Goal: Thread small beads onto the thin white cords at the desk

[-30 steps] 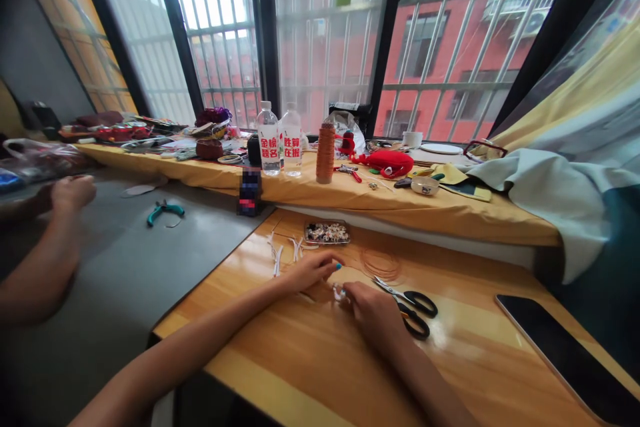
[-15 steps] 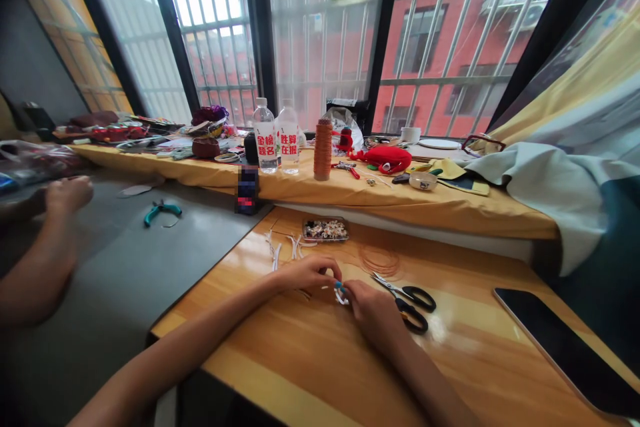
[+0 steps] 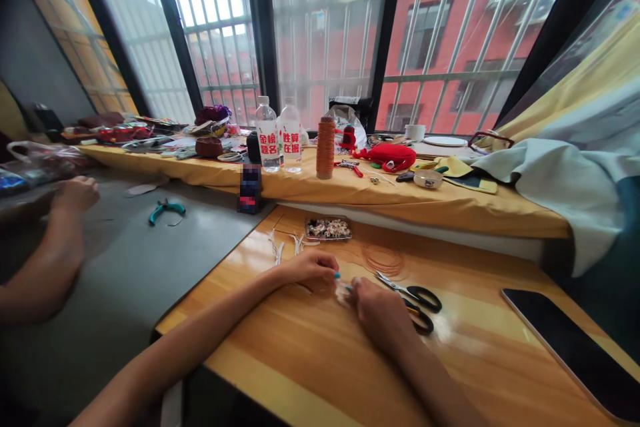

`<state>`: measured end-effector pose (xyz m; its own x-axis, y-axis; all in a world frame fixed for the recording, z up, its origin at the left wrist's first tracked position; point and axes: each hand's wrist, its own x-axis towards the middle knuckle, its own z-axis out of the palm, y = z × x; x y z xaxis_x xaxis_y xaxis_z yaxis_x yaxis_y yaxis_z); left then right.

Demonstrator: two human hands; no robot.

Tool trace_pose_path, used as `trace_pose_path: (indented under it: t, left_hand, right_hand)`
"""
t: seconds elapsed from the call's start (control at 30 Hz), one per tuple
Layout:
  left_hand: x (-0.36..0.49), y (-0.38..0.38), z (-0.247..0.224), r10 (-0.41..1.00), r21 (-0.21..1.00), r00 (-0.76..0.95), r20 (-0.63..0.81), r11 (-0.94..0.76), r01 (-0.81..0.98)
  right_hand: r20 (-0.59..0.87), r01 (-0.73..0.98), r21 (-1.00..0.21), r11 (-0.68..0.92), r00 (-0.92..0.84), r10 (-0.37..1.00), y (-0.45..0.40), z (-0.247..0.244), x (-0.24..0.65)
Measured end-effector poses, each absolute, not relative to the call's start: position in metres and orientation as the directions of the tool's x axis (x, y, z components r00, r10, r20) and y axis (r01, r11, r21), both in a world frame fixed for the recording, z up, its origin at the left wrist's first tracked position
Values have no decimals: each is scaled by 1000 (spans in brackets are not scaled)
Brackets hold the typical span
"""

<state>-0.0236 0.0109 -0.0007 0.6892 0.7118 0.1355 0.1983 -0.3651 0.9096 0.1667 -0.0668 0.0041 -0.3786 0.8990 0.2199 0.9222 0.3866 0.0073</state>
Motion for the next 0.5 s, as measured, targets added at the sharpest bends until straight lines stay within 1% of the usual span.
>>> trace_pose_path:
  t: [0.07,0.1,0.17,0.23,0.27,0.33,0.4,0.5]
  left_hand:
    - [-31,16,6,788,943,603,126,-284,174]
    - [-34,18,9,818,958,564,114,-240,154]
    - [-37,20,14,854,970,507,118,-209,126]
    - [-36,18,15,865,962,483,135,-231,144]
    - [-34,17,14,864,954,484,140,-249,168]
    - [-28,14,10,850,934,511,129,-278,226]
    - [-24,12,6,837,911,534,116,-304,279]
    - [-20,12,1,844,877,520,134,-345,334]
  right_hand:
    - [250,963,34,268,-268,931,-65,11,178]
    - [275,982,24,185,-185,944,-63,15,184]
    - [310,998,-26,57,-46,950,-60,23,193]
    - [304,997,-83,4,21,952,-58,29,196]
    - [289,995,-104,9,21,957,-57,30,196]
    - [246,990,-116,85,-54,968,-57,27,194]
    - [205,977,-74,202,-184,961,-58,20,192]
    - [178,941,32,336,-336,925,-60,10,188]
